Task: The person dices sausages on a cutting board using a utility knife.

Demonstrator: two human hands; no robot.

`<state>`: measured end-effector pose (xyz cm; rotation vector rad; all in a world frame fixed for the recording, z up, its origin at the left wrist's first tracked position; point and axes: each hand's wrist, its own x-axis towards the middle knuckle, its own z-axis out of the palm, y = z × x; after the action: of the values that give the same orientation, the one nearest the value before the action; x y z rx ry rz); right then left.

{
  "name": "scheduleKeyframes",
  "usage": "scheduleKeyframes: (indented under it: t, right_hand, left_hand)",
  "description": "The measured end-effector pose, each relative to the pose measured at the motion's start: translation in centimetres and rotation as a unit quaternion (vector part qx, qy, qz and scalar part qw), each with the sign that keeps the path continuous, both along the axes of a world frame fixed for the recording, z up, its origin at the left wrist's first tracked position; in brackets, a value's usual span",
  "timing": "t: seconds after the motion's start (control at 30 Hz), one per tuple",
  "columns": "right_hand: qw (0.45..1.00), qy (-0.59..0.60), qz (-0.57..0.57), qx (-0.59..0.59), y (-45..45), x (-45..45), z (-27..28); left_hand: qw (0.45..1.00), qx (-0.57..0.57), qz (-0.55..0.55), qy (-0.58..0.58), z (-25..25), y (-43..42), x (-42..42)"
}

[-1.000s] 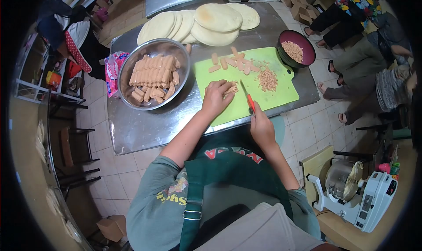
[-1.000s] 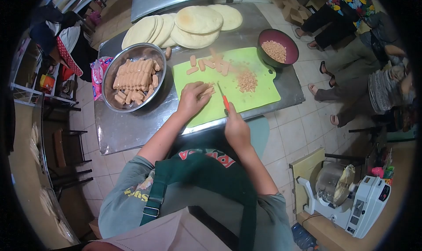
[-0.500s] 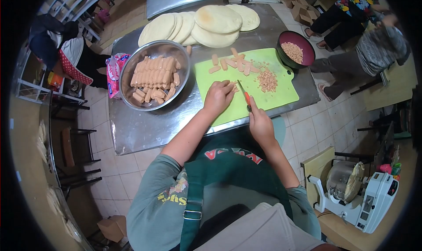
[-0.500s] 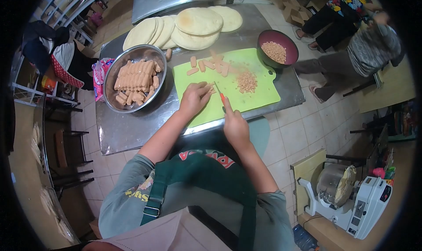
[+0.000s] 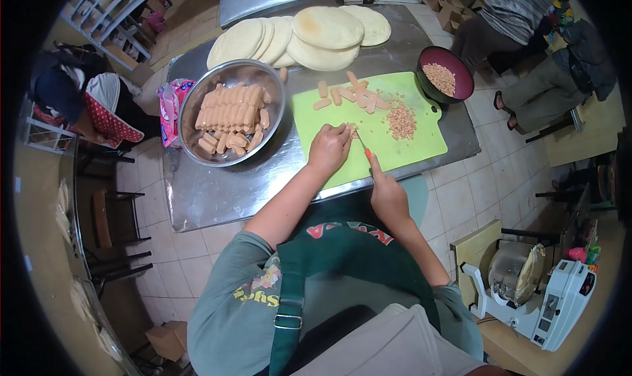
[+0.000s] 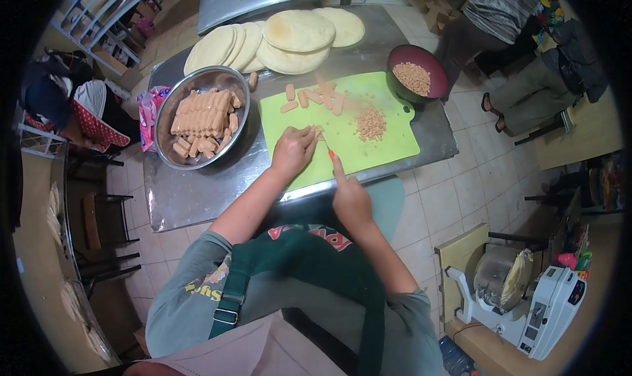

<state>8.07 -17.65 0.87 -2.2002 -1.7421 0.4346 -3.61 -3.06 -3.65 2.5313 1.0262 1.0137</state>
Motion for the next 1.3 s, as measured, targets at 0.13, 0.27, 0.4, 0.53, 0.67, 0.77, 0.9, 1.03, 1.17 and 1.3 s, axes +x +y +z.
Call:
scheduleKeyframes:
  t: [0.13,0.27,0.4,0.53,0.67,0.77,0.9,1.03,1.17,1.3]
  right_hand:
    - [0.999,0.034,-0.004,0.005,-1.7,0.4,0.3]
    - [0.996,0.082,0.003,0.038,-1.6,1.2,0.2]
    - [0.995,0.083,0.012,0.058,1.4,1.1,0.1]
    - [0.998,0.055,0.022,0.015,3.2,0.3,-0.5]
    - [0.996,0.071,0.006,-0.044,0.8,0.0,0.6]
    - [0.997,0.068,0.008,-0.030,-1.4,0.3,0.3]
    - [0.994,0.108,0.008,0.013,-1.7,1.3,0.6]
    - [0.993,0.105,0.016,0.058,1.0,1.0,0.9]
    - [0.996,0.065,0.046,0.033,3.1,0.0,0.0]
    - [1.000,0.007,0.027,0.000,1.5,-0.6,-0.3]
  left_hand:
    - [1.000,0.002,0.002,-0.018,0.0,-0.1,0.1]
    - [1.000,-0.004,0.002,-0.030,0.0,0.0,0.0]
    - [0.999,-0.006,-0.001,-0.034,-0.1,0.0,-0.1]
    - [0.999,-0.004,0.006,-0.040,0.0,0.0,0.0]
    - [0.999,-0.011,0.006,-0.039,-0.1,-0.1,0.0]
    - [0.999,-0.010,0.014,-0.045,-0.2,0.0,0.0]
    - [0.998,-0.017,0.021,-0.052,-0.2,-0.1,-0.1]
    - [0.997,-0.013,0.015,-0.072,-0.3,-0.1,-0.2]
    - [0.997,-0.039,0.019,-0.060,0.2,-0.3,-0.2]
    - [0.998,-0.030,0.019,-0.060,-0.1,-0.2,-0.2]
